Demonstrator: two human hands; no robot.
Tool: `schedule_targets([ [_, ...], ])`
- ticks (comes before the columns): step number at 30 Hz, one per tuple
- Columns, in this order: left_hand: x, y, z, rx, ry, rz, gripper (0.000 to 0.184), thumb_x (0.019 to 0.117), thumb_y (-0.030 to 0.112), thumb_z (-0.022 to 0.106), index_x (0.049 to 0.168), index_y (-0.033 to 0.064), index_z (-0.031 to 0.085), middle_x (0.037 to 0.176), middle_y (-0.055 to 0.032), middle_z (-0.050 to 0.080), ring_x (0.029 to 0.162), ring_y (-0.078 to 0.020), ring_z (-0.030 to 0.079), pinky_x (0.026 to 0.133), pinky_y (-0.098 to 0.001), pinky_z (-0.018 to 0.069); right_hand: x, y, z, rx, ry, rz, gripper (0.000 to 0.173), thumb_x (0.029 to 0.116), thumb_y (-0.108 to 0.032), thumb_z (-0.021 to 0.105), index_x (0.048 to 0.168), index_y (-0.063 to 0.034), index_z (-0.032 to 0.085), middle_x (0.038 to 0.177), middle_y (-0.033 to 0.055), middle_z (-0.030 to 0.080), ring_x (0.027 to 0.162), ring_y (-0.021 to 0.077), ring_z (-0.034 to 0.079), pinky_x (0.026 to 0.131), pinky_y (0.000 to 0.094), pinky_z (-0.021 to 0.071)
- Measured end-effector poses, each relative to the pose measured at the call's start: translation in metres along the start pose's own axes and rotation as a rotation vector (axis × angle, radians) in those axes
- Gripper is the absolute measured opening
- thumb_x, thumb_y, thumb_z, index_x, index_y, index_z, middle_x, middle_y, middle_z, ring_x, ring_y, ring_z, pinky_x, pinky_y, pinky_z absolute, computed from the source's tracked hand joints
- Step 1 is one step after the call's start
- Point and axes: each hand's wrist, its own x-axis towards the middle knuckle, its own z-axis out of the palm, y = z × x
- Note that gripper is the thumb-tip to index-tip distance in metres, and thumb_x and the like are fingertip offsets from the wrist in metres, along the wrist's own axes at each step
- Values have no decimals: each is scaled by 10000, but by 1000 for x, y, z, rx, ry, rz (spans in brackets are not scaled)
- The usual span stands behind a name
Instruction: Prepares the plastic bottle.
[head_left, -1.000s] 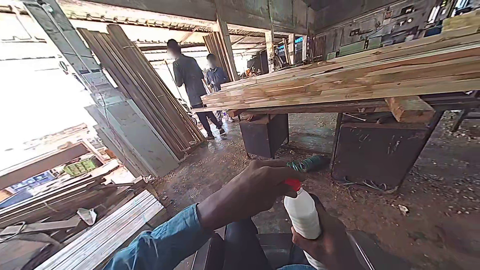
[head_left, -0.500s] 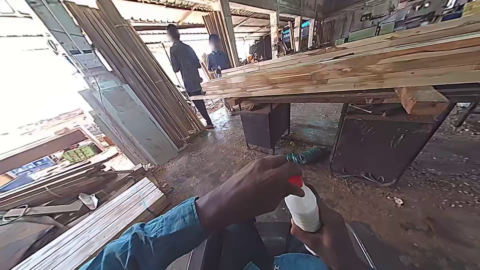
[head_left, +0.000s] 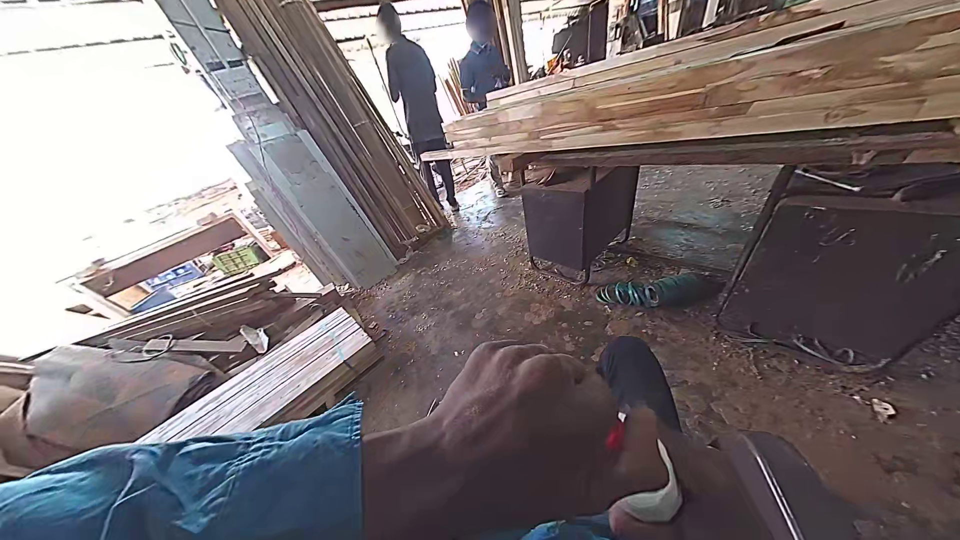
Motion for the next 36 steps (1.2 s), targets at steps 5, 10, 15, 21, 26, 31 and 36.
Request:
schedule_targets([
  [5,16,-12,3,-32,-121,95,492,1053,515,492,808,112,632,661,-22,534,558,-185,568,455,-350,423,-2,8,7,8,73,60,650,757,-391,829,1158,92,662,1031,160,752,1002,88,714,914,239,561],
  [10,19,-46,11,63,78,779,427,1027,501,560,947,91,647,773,-82,605,637,-230,536,529,-332,369,2,2,-1,73,-123,-6,653,748,-373,831,1175,92,665,1067,166,753,1021,117,714,929,253,549],
  [15,4,-24,16,-19,132,424,383,1048,340,535,801,66,635,621,-54,527,507,-196,538,417,-317,391,0,-7,7,78,-92,36,661,787,-462,813,1088,110,675,981,184,755,951,107,724,885,242,558],
  [21,14,-9,6,-140,-357,-261,513,1069,445,414,715,106,566,577,-15,465,554,-189,544,480,-378,379,-7,23,16,-171,55,59,637,765,-457,792,1184,3,658,993,107,746,929,74,708,820,250,583],
  [26,17,-33,14,-77,-75,330,388,1023,409,612,1214,80,688,1031,-109,698,864,-232,700,658,-360,572,0,6,5,12,-35,242,585,748,-302,854,1101,122,660,972,183,747,919,148,734,879,334,596],
  [31,14,-52,18,135,61,710,324,1018,393,602,1105,105,725,1022,-81,728,832,-219,661,631,-339,449,-3,6,2,-11,-163,73,643,773,-365,822,1088,168,648,972,268,736,923,247,739,890,362,570],
  [36,10,-22,11,22,-32,313,299,1025,247,575,829,74,720,681,-68,619,574,-230,621,463,-370,452,-6,8,8,138,-169,129,590,820,-368,834,1123,102,648,1004,210,741,958,196,734,924,381,591],
])
